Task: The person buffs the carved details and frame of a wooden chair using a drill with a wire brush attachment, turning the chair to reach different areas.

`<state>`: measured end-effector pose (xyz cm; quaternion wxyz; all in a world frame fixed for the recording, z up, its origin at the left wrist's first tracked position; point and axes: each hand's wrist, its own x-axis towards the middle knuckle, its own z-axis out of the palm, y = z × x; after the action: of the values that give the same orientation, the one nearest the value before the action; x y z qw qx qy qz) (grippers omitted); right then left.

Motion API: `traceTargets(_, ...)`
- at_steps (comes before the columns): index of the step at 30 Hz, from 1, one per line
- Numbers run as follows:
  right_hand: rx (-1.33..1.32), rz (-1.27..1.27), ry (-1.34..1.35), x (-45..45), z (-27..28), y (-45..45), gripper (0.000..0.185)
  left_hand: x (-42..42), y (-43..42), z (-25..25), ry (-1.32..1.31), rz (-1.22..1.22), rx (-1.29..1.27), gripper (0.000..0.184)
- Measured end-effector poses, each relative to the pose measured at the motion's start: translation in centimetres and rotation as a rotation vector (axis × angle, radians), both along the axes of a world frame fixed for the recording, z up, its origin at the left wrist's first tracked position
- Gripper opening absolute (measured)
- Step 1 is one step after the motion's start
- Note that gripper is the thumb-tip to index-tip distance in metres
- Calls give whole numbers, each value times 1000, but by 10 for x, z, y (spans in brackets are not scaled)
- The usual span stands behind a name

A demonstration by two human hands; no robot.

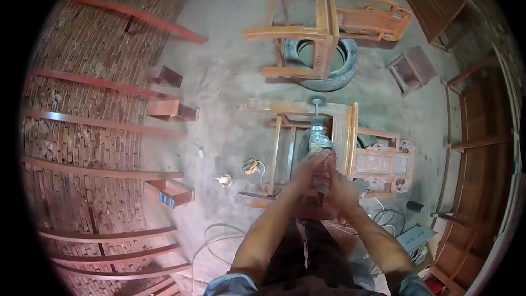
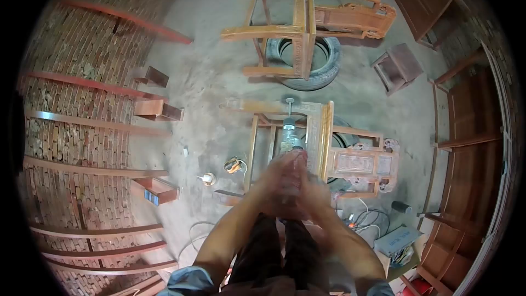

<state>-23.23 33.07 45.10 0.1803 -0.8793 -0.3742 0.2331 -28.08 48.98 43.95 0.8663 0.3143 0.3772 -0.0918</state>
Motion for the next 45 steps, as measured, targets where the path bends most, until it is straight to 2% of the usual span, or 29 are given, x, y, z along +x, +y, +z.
traceTargets(1, -7, 30, -4, 0, 1, -1, 88, -2, 0, 3, -10, 7, -5, 40)
traceTargets(3, -15, 78, -23, 3, 3, 1, 89, -9, -2, 32, -189, 88, 260, 35)
traceTargets(5, 11, 66, -50, 1, 3, 4, 91, -16, -1, 34, -335, 36, 415, 45)
traceTargets(6, 20, 55, -66, 0, 4, 3, 91, -19, 3, 9, -393, -57, 435, 61)
traceTargets(8, -51, 8, -109, -8, 13, 7, 92, -21, 10, -30, -551, -193, 559, 76)
traceTargets(9, -86, -15, -124, -15, 16, 8, 93, -24, 11, -46, -641, -233, 660, 74)
traceTargets(11, 7, -55, -110, -26, 19, 8, 93, -30, 18, -45, -624, -261, 686, 68)
traceTargets(12, 56, -74, -103, -29, 21, 12, 94, -32, 19, -33, -519, -251, 609, 65)
traceTargets(14, -40, -33, -72, -35, 33, 29, 93, -21, 24, -20, -29, -80, 140, 44)
traceTargets(16, -93, 23, -71, -42, 37, 49, 95, -35, 50, -17, -161, -24, 236, 37)
traceTargets(18, -93, 94, -103, -52, 35, 84, 100, -57, 89, 10, 41, -89, 170, 30)
traceTargets(21, 4, 119, -71, -69, 27, 128, 90, -75, 127, 8, 124, 83, 68, 33)
traceTargets(22, 62, 106, -68, -75, 23, 139, 86, -85, 140, -3, 3, 94, 61, 33)
traceTargets(25, 65, 101, -51, -89, 10, 167, 85, -104, 168, -7, -65, 62, -91, 31)
traceTargets(26, 67, 108, -78, -92, 7, 172, 85, -107, 172, -6, -78, 108, -68, 32)
traceTargets(29, 10, 109, -95, -97, 7, 179, 91, -117, 178, -45, -108, 101, -41, 34)
traceTargets(31, -105, 60, -18, -98, 17, 185, 100, -110, 175, -45, -29, 100, -46, 34)
traceTargets(34, -154, 99, -66, -98, 10, 181, 102, -109, 173, -46, 5, 109, -78, 33)
traceTargets(38, -55, 182, -115, -93, 11, 183, 101, -113, 173, -58, -7, 231, -105, 32)
traceTargets(41, -81, 190, -112, -95, 11, 184, 99, -112, 176, -27, -60, 229, -56, 31)
traceTargets(43, -123, 168, -65, -95, 14, 178, 98, -111, 169, -34, -68, 208, -77, 31)
traceTargets(45, -90, 169, -132, -100, 15, 174, 99, -113, 165, -35, -60, 207, -100, 30)
